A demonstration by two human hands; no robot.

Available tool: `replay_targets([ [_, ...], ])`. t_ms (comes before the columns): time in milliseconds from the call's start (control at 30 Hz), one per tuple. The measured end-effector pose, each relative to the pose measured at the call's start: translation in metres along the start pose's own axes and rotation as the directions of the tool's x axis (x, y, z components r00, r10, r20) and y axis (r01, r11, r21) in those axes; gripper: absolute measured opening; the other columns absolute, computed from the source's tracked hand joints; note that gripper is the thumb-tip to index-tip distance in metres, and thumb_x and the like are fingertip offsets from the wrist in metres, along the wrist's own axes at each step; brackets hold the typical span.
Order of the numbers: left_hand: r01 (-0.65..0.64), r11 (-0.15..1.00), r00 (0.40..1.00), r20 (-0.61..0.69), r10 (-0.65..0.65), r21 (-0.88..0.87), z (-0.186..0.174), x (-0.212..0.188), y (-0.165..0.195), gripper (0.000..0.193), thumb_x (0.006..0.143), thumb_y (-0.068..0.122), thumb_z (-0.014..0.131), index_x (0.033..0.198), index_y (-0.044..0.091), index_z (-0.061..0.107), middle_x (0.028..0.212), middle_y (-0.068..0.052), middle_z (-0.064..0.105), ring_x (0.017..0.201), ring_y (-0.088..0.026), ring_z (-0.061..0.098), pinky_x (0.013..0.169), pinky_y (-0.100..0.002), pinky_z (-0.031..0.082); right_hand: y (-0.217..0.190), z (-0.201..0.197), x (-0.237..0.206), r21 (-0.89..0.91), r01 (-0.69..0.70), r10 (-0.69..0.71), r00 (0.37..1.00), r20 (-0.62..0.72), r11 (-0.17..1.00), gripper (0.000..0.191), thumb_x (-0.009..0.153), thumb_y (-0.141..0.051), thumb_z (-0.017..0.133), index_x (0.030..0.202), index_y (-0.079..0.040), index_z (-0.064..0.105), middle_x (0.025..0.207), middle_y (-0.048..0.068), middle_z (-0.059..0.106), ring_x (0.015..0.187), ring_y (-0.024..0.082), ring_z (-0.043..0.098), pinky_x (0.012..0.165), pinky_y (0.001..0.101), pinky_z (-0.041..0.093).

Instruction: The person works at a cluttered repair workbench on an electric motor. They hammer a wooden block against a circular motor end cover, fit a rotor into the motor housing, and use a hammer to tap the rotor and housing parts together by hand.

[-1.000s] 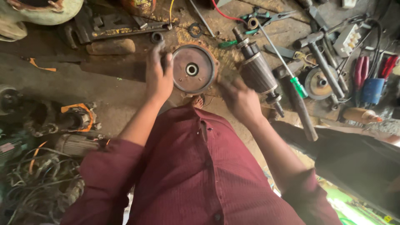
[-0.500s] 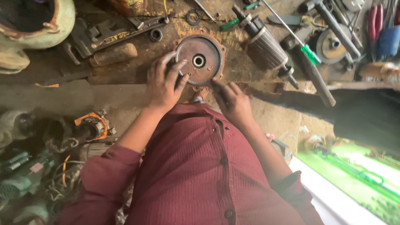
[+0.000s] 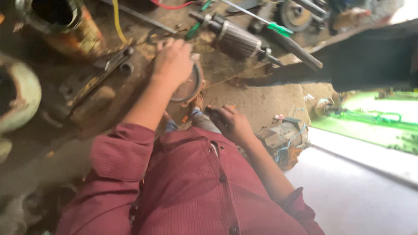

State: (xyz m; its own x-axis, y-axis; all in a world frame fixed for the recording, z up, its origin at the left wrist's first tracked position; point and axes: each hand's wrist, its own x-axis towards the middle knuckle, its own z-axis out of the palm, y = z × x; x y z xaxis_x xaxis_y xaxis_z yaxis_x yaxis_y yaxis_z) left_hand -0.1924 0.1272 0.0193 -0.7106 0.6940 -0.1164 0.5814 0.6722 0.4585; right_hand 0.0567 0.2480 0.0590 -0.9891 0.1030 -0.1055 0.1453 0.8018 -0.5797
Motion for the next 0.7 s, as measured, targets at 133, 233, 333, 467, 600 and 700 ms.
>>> replay_targets([
  [133,0.163,0.962,0.965,0.236,-0.111,-0.217,-0.014,0.032,-0.007,0.038,0.086,0.047,0.078,0.102,0.013,0.079,0.103,-0.016,0.075,0.099,-0.036,0.072,0.090,-0.048,0.054,0.005,0.001,-0.029,0.090,-0.112,0.117,0.992,-0.047,0.990,0.033,0.095,-0.020,0.071,0.128,-0.017,0.070,0.092,0.010,0.065,0.083,0.031,0.068,0.072,0.0420,0.056],
  [233,0.229,0.914,0.963,0.215,-0.162,-0.336,-0.011,0.032,-0.008,0.037,0.083,0.046,0.082,0.101,0.014,0.079,0.101,-0.015,0.075,0.096,-0.035,0.072,0.087,-0.046,0.055,0.009,-0.001,-0.045,0.108,-0.179,0.189,0.978,-0.091,0.978,0.033,0.095,-0.022,0.071,0.128,-0.017,0.069,0.095,0.010,0.067,0.084,0.030,0.069,0.072,0.0408,0.057],
  [333,0.045,0.946,0.987,-0.131,-0.091,-0.320,-0.001,0.011,-0.006,0.033,0.087,0.039,0.082,0.092,0.008,0.075,0.101,-0.015,0.074,0.098,-0.040,0.068,0.083,-0.051,0.052,0.012,-0.004,-0.054,0.116,-0.204,0.223,0.959,-0.177,0.972,0.030,0.097,-0.022,0.070,0.126,-0.016,0.069,0.099,0.010,0.068,0.087,0.030,0.070,0.074,0.0406,0.057],
  [467,0.032,0.955,0.929,-0.344,-0.137,-0.294,0.007,-0.024,-0.009,0.030,0.101,0.030,0.075,0.103,0.001,0.067,0.103,-0.021,0.069,0.099,-0.044,0.063,0.082,-0.054,0.050,0.018,-0.012,-0.057,0.090,-0.278,0.292,0.915,-0.278,0.956,0.031,0.098,-0.022,0.070,0.127,-0.011,0.068,0.102,0.012,0.069,0.090,0.033,0.070,0.075,0.0410,0.056],
  [600,0.142,0.939,0.858,-0.435,-0.274,-0.312,0.004,-0.051,-0.021,0.027,0.109,0.026,0.067,0.110,-0.001,0.061,0.105,-0.025,0.067,0.099,-0.046,0.063,0.081,-0.055,0.048,0.035,-0.022,-0.051,0.114,-0.361,0.378,0.855,-0.355,0.925,0.032,0.096,-0.027,0.072,0.123,-0.009,0.069,0.101,0.012,0.071,0.086,0.027,0.072,0.074,0.0375,0.057],
  [700,0.178,0.899,0.857,-0.386,-0.341,-0.400,0.002,-0.061,-0.028,0.029,0.117,0.026,0.062,0.107,-0.001,0.060,0.108,-0.021,0.067,0.105,-0.044,0.063,0.091,-0.055,0.048,0.058,-0.029,-0.043,0.116,-0.326,0.345,0.855,-0.387,0.938,0.036,0.093,-0.028,0.077,0.122,-0.007,0.068,0.100,0.013,0.071,0.087,0.027,0.072,0.075,0.0375,0.057],
])
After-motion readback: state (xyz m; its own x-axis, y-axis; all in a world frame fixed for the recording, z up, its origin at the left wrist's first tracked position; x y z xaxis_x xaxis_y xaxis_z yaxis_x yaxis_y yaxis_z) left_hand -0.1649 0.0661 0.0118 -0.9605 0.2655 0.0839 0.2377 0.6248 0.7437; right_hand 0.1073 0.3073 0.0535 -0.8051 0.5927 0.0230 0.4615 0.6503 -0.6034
